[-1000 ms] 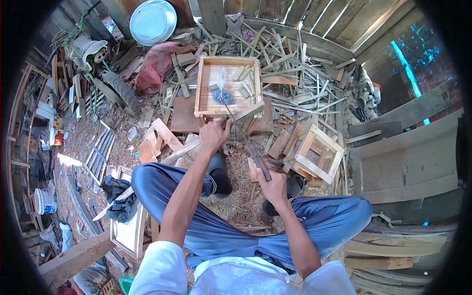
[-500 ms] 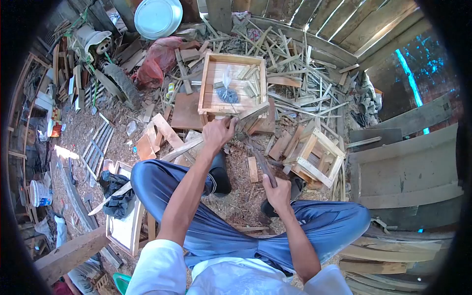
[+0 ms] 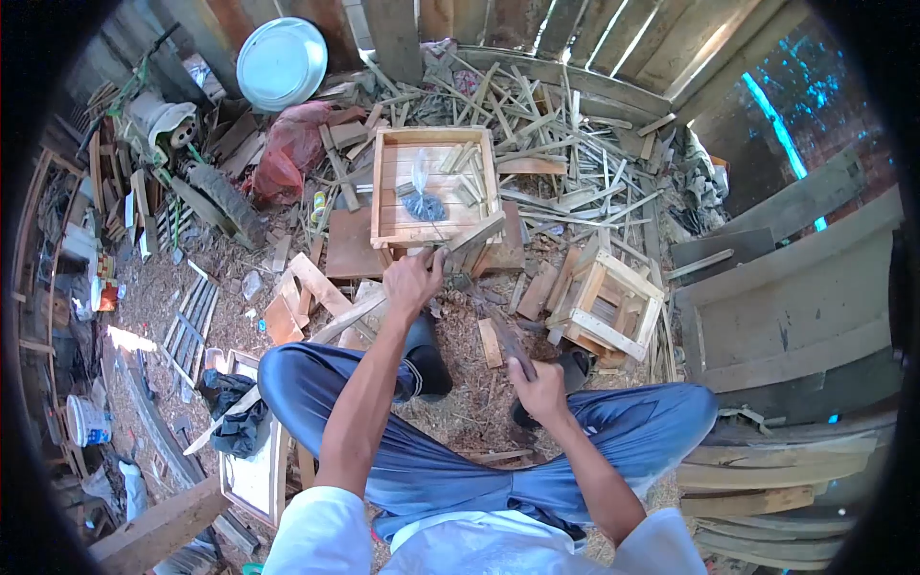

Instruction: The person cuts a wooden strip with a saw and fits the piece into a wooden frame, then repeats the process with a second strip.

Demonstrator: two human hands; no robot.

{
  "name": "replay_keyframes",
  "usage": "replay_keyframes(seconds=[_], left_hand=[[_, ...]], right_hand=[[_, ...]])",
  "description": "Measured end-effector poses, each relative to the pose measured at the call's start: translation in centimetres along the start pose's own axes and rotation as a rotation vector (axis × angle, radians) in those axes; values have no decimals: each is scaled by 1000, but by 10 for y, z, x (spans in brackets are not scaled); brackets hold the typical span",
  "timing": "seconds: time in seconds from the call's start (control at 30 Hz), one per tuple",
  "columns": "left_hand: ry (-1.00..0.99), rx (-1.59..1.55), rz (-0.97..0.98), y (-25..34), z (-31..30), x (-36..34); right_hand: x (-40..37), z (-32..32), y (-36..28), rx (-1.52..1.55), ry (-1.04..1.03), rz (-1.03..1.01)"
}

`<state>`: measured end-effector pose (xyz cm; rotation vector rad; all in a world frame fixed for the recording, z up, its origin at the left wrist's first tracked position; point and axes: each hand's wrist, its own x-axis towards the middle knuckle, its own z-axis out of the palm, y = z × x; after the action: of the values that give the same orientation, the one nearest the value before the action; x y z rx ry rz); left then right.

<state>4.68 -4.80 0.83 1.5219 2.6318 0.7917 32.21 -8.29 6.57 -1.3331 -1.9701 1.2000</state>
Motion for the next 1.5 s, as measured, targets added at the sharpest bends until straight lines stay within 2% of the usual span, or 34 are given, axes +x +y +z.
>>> replay_keyframes(seconds=[0.07,0.17,0.27,0.33,0.43,0.53,0.63,0.73,0.83,0.93,1.0,1.13,1.37,1.5], left_hand=[[-51,19,-22,1,3,1],[-27,15,-3,-3,8,3],[-34,6,-4,-5,6,2],[-46,7,-1,-8,11,2],[-4,14,-9,-3,7,-2],[-53,8,-5,0,3,0],[13,-6,13,-3,6,2],[-39,5,-3,-6,9,3],[-40,17,-5,-4,8,2],[-46,44,-12,-5,9,-3],[-43,64,-5,-4,9,1],[-3,67,-11,-12,14,6],[-249,-22,-67,-11,0,16],[-196,-4,-43,-12,-1,11]], right_hand=[[24,15,-6,-84,7,-25],[59,37,-11,-151,-17,-66],[46,24,-12,-48,3,-96],[15,2,-15,-85,-61,11],[-13,-8,1,-47,-57,62],[25,19,-6,-70,-36,-48],[67,33,-34,-156,-73,12],[48,23,-21,-96,-71,-84],[-2,-5,-7,-24,-13,-59],[2,1,-13,0,-3,-52],[41,22,-28,-70,10,-11],[86,59,-32,-107,54,-92],[99,56,2,128,38,-52],[95,26,-9,170,75,-112]])
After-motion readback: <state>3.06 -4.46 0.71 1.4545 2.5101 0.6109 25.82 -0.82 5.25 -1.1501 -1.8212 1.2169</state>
